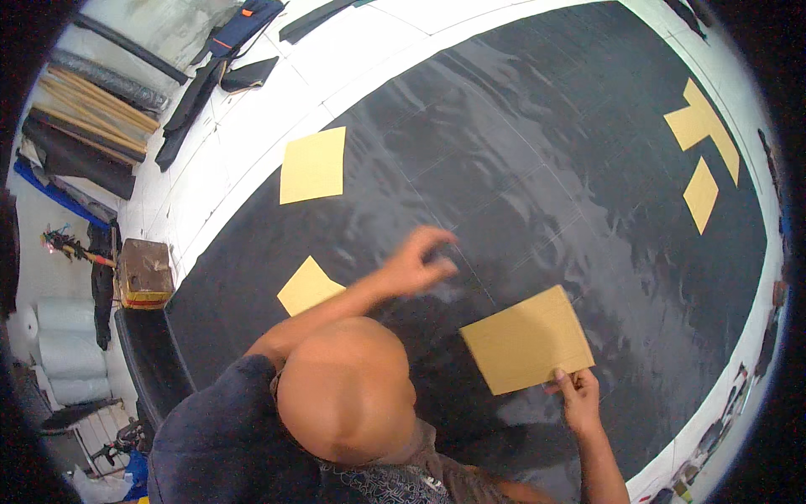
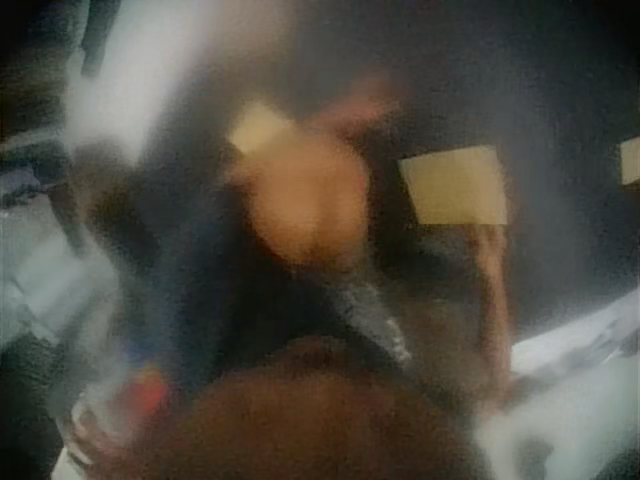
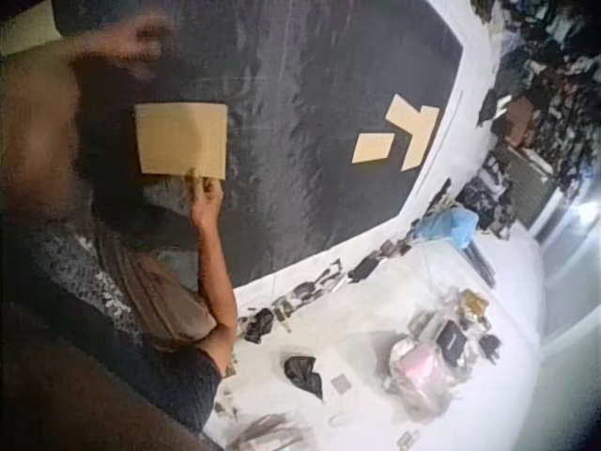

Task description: The person places a rectangular piece of cardboard on a large black sheet laid on the floor and uses a pencil to trace its outline. They repeat this process multiple times, moving the cardboard to different positions to create several rectangular outlines.

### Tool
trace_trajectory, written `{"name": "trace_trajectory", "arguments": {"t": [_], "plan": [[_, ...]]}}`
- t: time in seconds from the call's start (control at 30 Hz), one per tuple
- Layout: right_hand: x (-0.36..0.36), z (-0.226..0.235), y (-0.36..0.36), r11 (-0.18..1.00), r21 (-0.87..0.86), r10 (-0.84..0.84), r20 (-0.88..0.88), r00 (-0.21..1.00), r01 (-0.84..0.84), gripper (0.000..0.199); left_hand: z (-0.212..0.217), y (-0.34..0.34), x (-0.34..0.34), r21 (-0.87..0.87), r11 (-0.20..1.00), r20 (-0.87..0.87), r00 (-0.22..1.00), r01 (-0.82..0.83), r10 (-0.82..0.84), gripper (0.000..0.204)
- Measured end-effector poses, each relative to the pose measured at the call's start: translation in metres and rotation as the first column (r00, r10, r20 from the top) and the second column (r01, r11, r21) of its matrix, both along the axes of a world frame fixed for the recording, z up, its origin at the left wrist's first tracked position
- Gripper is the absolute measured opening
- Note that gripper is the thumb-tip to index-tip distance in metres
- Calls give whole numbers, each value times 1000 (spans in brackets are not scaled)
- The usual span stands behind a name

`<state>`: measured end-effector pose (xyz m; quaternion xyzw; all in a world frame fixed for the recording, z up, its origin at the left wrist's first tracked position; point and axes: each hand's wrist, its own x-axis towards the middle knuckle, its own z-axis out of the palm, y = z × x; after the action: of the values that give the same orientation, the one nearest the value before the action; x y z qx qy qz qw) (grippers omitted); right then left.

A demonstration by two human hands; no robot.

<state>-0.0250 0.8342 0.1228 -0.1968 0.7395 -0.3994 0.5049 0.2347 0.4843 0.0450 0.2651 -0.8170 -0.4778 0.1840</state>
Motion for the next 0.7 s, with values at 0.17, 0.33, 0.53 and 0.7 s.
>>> {"name": "trace_trajectory", "arguments": {"t": [0.17,0.33,0.53,0.7], "plan": [[-22,5,17,972,99,-199,-134,971,213,26,-13,-137,111,-437,819,438,708,-371,554,90],[-23,3,21,971,63,-211,-212,954,229,27,-17,-176,182,-372,918,755,530,-139,386,108],[-47,-12,42,984,31,-155,-305,939,173,30,-11,-121,212,-240,966,765,594,-96,249,125],[-51,-13,42,987,-14,-158,-258,953,159,24,-2,-42,233,-212,975,870,442,-60,217,139]]}}
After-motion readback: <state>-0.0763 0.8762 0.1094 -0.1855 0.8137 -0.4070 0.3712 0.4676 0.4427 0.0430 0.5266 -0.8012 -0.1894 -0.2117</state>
